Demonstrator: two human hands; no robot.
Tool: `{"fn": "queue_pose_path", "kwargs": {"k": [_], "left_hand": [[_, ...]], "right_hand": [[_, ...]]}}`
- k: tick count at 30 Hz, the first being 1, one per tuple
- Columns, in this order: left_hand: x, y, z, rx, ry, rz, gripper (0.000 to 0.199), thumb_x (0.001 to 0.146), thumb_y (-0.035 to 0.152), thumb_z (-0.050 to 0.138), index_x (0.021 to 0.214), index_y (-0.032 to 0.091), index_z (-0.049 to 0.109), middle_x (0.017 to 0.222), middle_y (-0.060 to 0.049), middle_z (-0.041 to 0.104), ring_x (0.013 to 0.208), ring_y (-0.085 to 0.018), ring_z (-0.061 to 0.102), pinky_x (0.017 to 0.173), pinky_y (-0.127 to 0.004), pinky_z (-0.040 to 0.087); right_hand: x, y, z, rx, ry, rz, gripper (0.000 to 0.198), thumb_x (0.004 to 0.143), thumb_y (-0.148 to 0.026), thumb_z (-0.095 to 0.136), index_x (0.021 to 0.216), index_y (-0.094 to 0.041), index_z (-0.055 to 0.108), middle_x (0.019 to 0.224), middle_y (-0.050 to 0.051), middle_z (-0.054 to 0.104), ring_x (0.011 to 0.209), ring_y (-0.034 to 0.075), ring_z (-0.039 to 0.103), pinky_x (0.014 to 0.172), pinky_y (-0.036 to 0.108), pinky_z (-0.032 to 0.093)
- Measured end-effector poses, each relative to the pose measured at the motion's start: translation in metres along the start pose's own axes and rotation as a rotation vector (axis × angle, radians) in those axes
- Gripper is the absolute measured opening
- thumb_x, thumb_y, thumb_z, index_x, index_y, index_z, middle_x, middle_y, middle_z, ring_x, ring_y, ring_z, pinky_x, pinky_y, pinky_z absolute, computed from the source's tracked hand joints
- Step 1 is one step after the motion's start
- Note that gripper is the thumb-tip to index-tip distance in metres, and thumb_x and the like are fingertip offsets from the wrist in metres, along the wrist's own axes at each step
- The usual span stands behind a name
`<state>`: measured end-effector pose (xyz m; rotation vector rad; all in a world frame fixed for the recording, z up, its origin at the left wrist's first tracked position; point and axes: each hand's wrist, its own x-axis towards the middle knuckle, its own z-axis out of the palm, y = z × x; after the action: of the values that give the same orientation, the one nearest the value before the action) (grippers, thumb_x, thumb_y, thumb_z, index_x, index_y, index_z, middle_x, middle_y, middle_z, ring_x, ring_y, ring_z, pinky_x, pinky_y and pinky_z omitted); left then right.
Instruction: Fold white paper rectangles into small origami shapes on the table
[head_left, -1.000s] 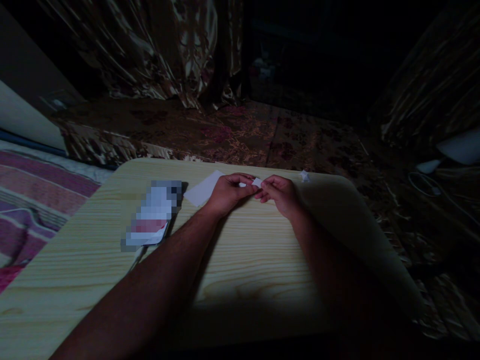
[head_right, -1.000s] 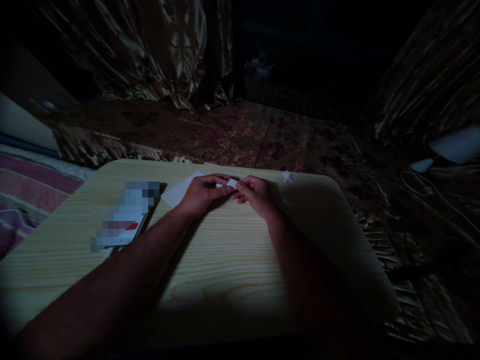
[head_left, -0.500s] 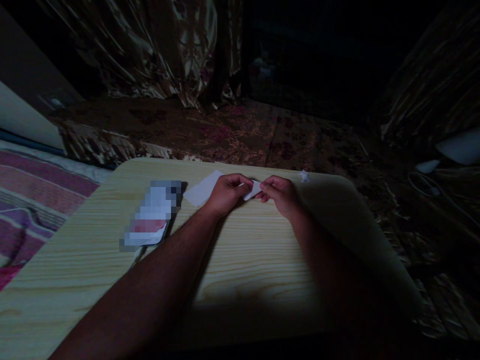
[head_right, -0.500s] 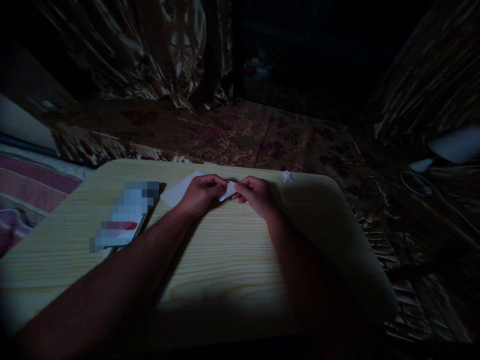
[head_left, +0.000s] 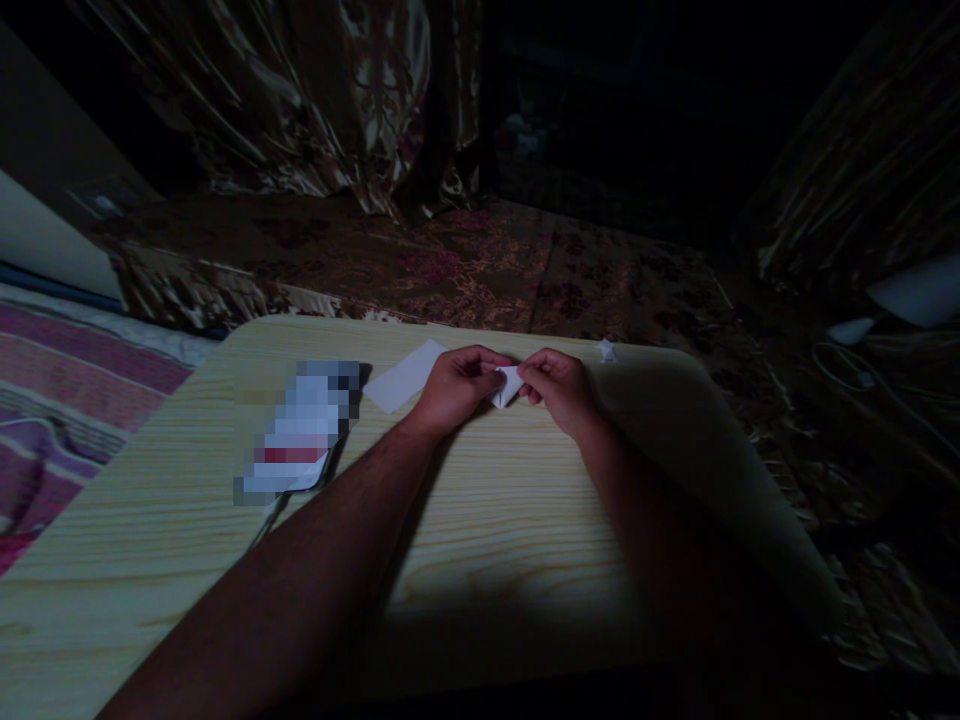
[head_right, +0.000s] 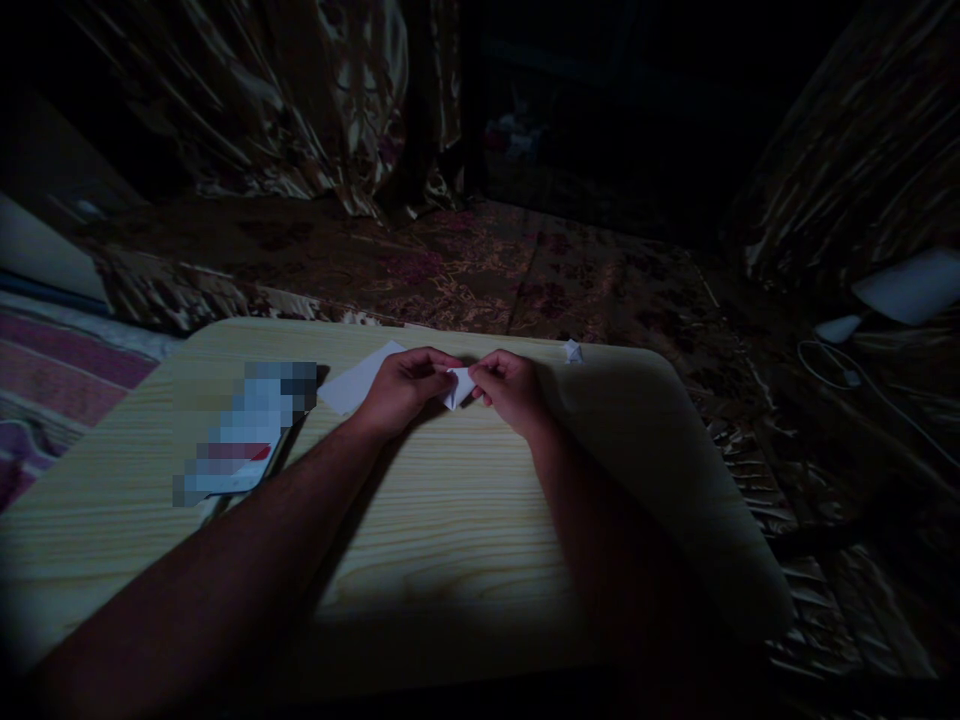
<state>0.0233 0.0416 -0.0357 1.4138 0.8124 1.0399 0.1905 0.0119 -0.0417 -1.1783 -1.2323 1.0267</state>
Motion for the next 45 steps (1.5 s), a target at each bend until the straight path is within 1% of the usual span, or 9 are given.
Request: {"fn": "queue_pose_path", "kwargs": {"k": [6, 10, 16, 18, 20, 22, 25, 28, 45], "left_hand": [[-0.001, 0.000, 0.003, 0.004, 0.018, 0.036, 0.027, 0.064, 0.028, 0.076, 0.085, 0.012, 0.070, 0.076, -0.005, 0.069, 0.062, -0.012, 0.060, 0.059, -0.024, 0.047], [-0.001, 0.000, 0.004, 0.028, 0.024, 0.047, 0.025, 0.064, 0.026, 0.075, 0.084, 0.012, 0.070, 0.072, -0.004, 0.068, 0.059, -0.012, 0.059, 0.057, -0.023, 0.047], [-0.002, 0.001, 0.005, 0.077, 0.071, 0.054, 0.021, 0.066, 0.026, 0.074, 0.081, 0.013, 0.070, 0.073, -0.004, 0.069, 0.058, -0.012, 0.059, 0.055, -0.023, 0.047], [-0.003, 0.001, 0.006, 0.061, 0.093, 0.055, 0.020, 0.066, 0.025, 0.073, 0.081, 0.013, 0.070, 0.071, -0.004, 0.069, 0.057, -0.012, 0.059, 0.054, -0.023, 0.046], [-0.002, 0.001, 0.006, 0.033, 0.120, 0.065, 0.019, 0.066, 0.024, 0.073, 0.081, 0.013, 0.070, 0.070, -0.003, 0.068, 0.056, -0.011, 0.058, 0.053, -0.022, 0.045], [-0.002, 0.001, 0.006, 0.013, 0.139, 0.075, 0.019, 0.066, 0.023, 0.073, 0.081, 0.013, 0.069, 0.069, -0.002, 0.067, 0.055, -0.010, 0.057, 0.053, -0.022, 0.045], [-0.002, 0.001, 0.005, -0.004, 0.158, 0.087, 0.018, 0.066, 0.023, 0.073, 0.080, 0.013, 0.069, 0.068, -0.001, 0.066, 0.056, -0.010, 0.056, 0.054, -0.022, 0.045], [-0.002, 0.001, 0.005, -0.008, 0.161, 0.083, 0.019, 0.065, 0.024, 0.074, 0.080, 0.013, 0.069, 0.069, -0.002, 0.066, 0.057, -0.011, 0.057, 0.055, -0.023, 0.046], [-0.001, 0.002, 0.005, 0.006, 0.177, 0.041, 0.022, 0.064, 0.025, 0.073, 0.082, 0.012, 0.069, 0.071, -0.004, 0.068, 0.057, -0.012, 0.058, 0.056, -0.024, 0.045]], "right_hand": [[-0.001, -0.002, 0.002, -0.023, 0.007, -0.013, 0.019, 0.074, -0.034, 0.066, 0.073, -0.018, 0.057, 0.053, -0.004, 0.059, 0.042, 0.007, 0.047, 0.041, 0.019, 0.036], [-0.001, -0.002, 0.003, -0.030, 0.009, 0.010, 0.019, 0.074, -0.035, 0.066, 0.073, -0.018, 0.057, 0.053, -0.004, 0.059, 0.043, 0.007, 0.049, 0.042, 0.019, 0.038], [-0.003, -0.005, 0.006, -0.039, 0.023, 0.010, 0.020, 0.073, -0.034, 0.067, 0.072, -0.018, 0.055, 0.052, -0.004, 0.057, 0.043, 0.007, 0.050, 0.042, 0.018, 0.039], [-0.002, -0.006, 0.007, -0.014, 0.022, -0.001, 0.022, 0.072, -0.034, 0.068, 0.080, -0.018, 0.056, 0.056, -0.004, 0.060, 0.046, 0.008, 0.053, 0.043, 0.018, 0.041], [-0.002, -0.005, 0.007, 0.033, 0.025, -0.004, 0.033, 0.070, -0.034, 0.071, 0.095, -0.020, 0.055, 0.063, -0.004, 0.063, 0.051, 0.010, 0.057, 0.044, 0.019, 0.043], [-0.001, -0.005, 0.007, 0.053, 0.010, 0.018, 0.041, 0.069, -0.035, 0.072, 0.102, -0.021, 0.054, 0.066, -0.003, 0.065, 0.053, 0.011, 0.059, 0.045, 0.020, 0.044], [-0.001, -0.007, 0.007, 0.004, -0.040, 0.063, 0.031, 0.071, -0.039, 0.070, 0.088, -0.017, 0.058, 0.061, -0.001, 0.064, 0.052, 0.011, 0.058, 0.046, 0.020, 0.044], [-0.002, -0.010, 0.007, -0.028, -0.042, 0.071, 0.026, 0.072, -0.039, 0.069, 0.077, -0.016, 0.058, 0.059, 0.001, 0.064, 0.049, 0.010, 0.057, 0.046, 0.020, 0.042], [-0.002, -0.008, 0.008, -0.003, -0.021, 0.045, 0.024, 0.072, -0.037, 0.069, 0.075, -0.017, 0.057, 0.056, -0.001, 0.063, 0.047, 0.009, 0.055, 0.046, 0.020, 0.041]]}}
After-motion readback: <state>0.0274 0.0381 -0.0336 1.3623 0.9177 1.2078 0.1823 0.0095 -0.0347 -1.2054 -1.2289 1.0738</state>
